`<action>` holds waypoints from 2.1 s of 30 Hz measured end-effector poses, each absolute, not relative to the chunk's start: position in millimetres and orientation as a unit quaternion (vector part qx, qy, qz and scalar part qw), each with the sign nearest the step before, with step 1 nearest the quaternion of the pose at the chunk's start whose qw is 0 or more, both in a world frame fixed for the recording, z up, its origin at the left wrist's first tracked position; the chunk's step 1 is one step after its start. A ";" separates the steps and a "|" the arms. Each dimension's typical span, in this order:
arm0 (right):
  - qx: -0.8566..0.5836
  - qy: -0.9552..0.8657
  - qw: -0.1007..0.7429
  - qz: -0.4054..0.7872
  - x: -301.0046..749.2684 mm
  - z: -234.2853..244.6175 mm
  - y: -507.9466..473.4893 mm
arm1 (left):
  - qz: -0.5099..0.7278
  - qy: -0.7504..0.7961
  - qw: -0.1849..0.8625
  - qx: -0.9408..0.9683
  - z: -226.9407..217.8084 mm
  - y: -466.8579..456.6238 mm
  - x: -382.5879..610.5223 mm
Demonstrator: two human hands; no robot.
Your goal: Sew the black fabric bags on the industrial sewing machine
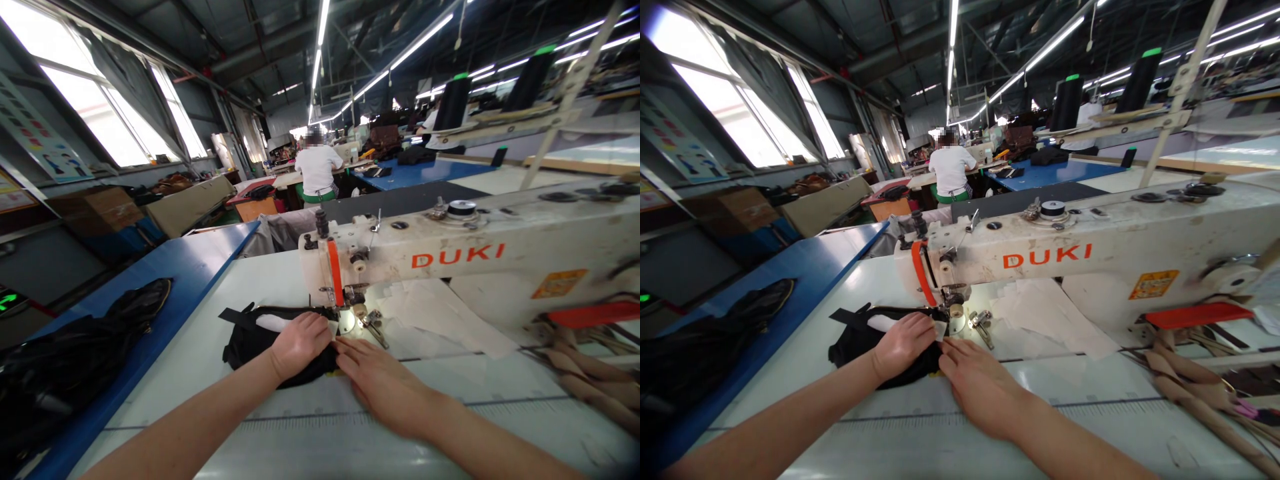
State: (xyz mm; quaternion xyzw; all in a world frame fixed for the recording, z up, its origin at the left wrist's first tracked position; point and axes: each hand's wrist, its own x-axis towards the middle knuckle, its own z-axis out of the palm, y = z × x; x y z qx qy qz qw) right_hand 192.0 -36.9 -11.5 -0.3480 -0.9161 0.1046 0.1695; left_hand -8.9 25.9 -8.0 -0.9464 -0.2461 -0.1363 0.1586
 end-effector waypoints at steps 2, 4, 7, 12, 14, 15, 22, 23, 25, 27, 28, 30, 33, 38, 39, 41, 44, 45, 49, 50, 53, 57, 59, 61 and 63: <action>-0.350 -0.916 0.169 0.103 191.8 -11.6 -36.6 | -0.136 -0.240 0.159 -0.948 -7.9 25.1 -8.1; -0.352 -0.915 0.166 0.104 191.7 -11.7 -36.8 | -0.135 -0.237 0.142 -0.952 -8.4 24.8 -7.9; -0.352 -0.915 0.165 0.107 191.6 -11.9 -37.6 | -0.124 -0.237 0.113 -0.957 -9.2 25.1 -8.3; -0.352 -0.916 0.166 0.099 191.0 -12.3 -37.4 | -0.091 -0.236 0.114 -0.961 -8.1 25.8 -7.7; -0.352 -0.917 0.162 0.090 190.4 -12.4 -37.1 | -0.081 -0.238 0.126 -0.960 -7.2 25.7 -6.4; -0.352 -0.919 0.158 0.084 190.0 -12.4 -37.3 | -0.077 -0.239 0.131 -0.959 -6.9 25.4 -5.5; -0.334 -0.930 0.139 0.070 186.8 -13.4 -50.3 | -0.045 -0.251 0.155 -0.955 -2.7 20.0 3.4; -0.335 -0.929 0.140 0.073 186.6 -13.5 -52.4 | -0.048 -0.251 0.152 -0.955 -1.7 19.3 4.2; -0.338 -0.927 0.141 0.077 186.4 -13.6 -55.3 | -0.062 -0.250 0.142 -0.956 0.1 18.3 5.0; -0.339 -0.926 0.146 0.081 186.6 -13.6 -56.3 | -0.078 -0.247 0.137 -0.956 0.8 17.9 5.0; -0.339 -0.925 0.150 0.084 186.7 -13.5 -56.3 | -0.085 -0.244 0.138 -0.956 0.6 17.7 4.9; -0.340 -0.923 0.155 0.092 187.3 -12.8 -55.8 | -0.087 -0.241 0.143 -0.956 -0.9 17.1 4.7; -0.339 -0.920 0.162 0.114 189.6 -10.0 -55.1 | -0.072 -0.249 0.148 -0.954 -4.9 15.7 4.0; -0.325 -0.907 0.196 0.181 197.3 -3.9 -49.6 | -0.055 -0.260 0.175 -0.948 -10.1 14.4 3.7; -0.328 -0.902 0.207 0.189 198.3 -3.0 -46.7 | -0.052 -0.258 0.182 -0.948 -9.8 14.3 4.1; -0.356 -0.889 0.221 0.183 198.6 -1.8 -39.0 | -0.046 -0.251 0.192 -0.948 -7.8 14.0 5.5; -0.418 -0.876 0.208 0.118 194.8 -1.5 -25.6 | -0.041 -0.244 0.200 -0.948 -3.9 13.2 7.6; -0.426 -0.878 0.197 0.093 193.0 -1.9 -21.7 | -0.042 -0.244 0.202 -0.948 -3.2 13.0 8.1; -0.418 -0.894 0.158 0.026 187.2 -6.0 -12.9 | -0.045 -0.255 0.194 -0.946 -4.3 12.8 8.1; -0.419 -0.895 0.152 0.016 186.6 -7.3 -12.2 | -0.046 -0.257 0.190 -0.946 -4.6 12.8 7.8; -0.424 -0.894 0.144 -0.005 185.9 -11.2 -11.3 | -0.050 -0.265 0.167 -0.948 -3.1 12.2 6.0; -0.419 -0.897 0.142 -0.020 186.1 -14.6 -10.0 | -0.075 -0.298 0.097 -0.947 2.7 9.0 1.2; -0.414 -0.900 0.138 -0.025 186.4 -15.0 -9.6 | -0.094 -0.315 0.059 -0.943 4.1 6.7 -2.2; -0.410 -0.902 0.134 -0.030 186.8 -14.6 -9.7 | -0.107 -0.329 0.022 -0.938 3.6 4.6 -5.6; -0.408 -0.903 0.131 -0.034 187.0 -13.8 -9.8 | -0.113 -0.341 -0.007 -0.933 1.6 3.2 -8.3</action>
